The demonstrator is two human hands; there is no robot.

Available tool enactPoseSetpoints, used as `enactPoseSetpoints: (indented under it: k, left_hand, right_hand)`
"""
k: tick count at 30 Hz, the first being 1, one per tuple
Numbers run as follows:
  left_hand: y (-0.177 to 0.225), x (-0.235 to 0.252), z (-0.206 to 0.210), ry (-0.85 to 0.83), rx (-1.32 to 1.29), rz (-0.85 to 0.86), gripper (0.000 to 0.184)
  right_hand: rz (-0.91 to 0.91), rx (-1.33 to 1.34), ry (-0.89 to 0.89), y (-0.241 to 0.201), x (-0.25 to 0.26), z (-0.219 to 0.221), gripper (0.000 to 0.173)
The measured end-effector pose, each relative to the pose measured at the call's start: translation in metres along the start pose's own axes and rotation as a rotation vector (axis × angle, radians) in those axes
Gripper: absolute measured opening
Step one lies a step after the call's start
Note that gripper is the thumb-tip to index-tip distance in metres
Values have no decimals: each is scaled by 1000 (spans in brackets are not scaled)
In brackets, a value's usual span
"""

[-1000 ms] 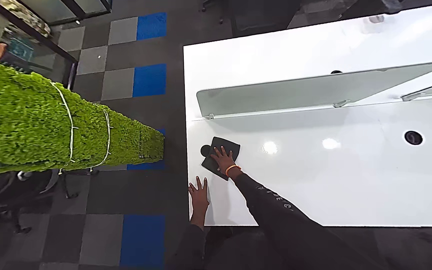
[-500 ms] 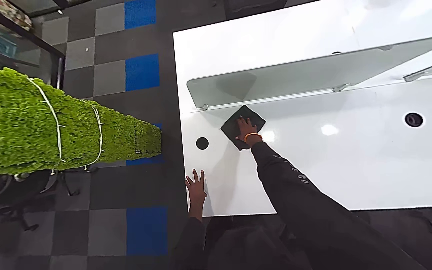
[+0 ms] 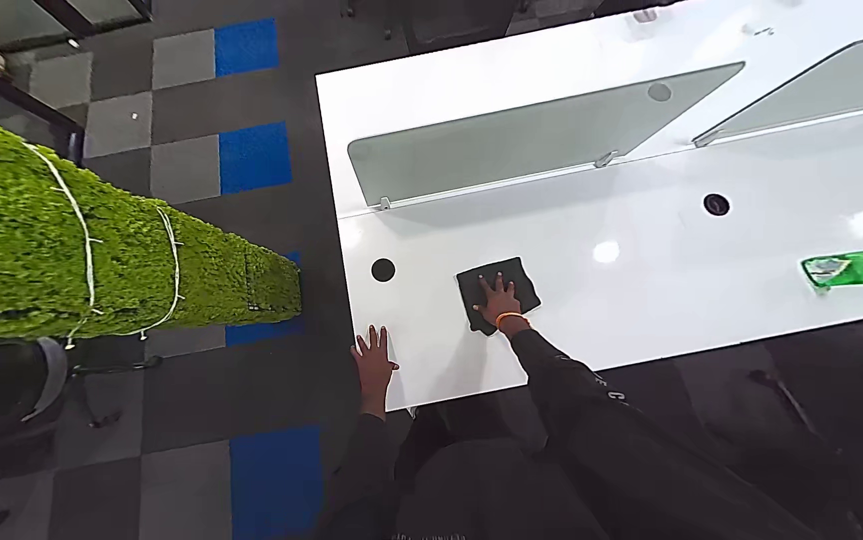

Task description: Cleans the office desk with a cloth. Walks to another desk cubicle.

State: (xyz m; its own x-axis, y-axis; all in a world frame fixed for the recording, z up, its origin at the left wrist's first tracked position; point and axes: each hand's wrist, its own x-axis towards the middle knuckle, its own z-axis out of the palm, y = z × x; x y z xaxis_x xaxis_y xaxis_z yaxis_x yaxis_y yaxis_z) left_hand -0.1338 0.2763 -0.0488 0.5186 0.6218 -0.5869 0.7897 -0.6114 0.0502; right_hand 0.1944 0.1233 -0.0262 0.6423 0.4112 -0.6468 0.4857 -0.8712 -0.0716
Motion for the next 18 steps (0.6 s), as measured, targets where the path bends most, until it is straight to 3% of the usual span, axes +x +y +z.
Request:
enactPoseSetpoints:
  k: [5,11,14,18]
  left_hand:
    - [-33,-52,16,30,-114,-46,79]
    - [-60,-103,33,48,-155,-74,69]
    - [-74,-122,38,30,-143,-79,55]
    - [-88,-139,40,-46,-60,-66,32]
  right_hand:
    - [-199,-34,-43,-88,-47,47,93]
    - [-584,-127,-148,-171,-149,154,100]
    - [-648,-197,-211,-168,-179,183,99]
    - [-725,-166,-175,-114,-188,183,83]
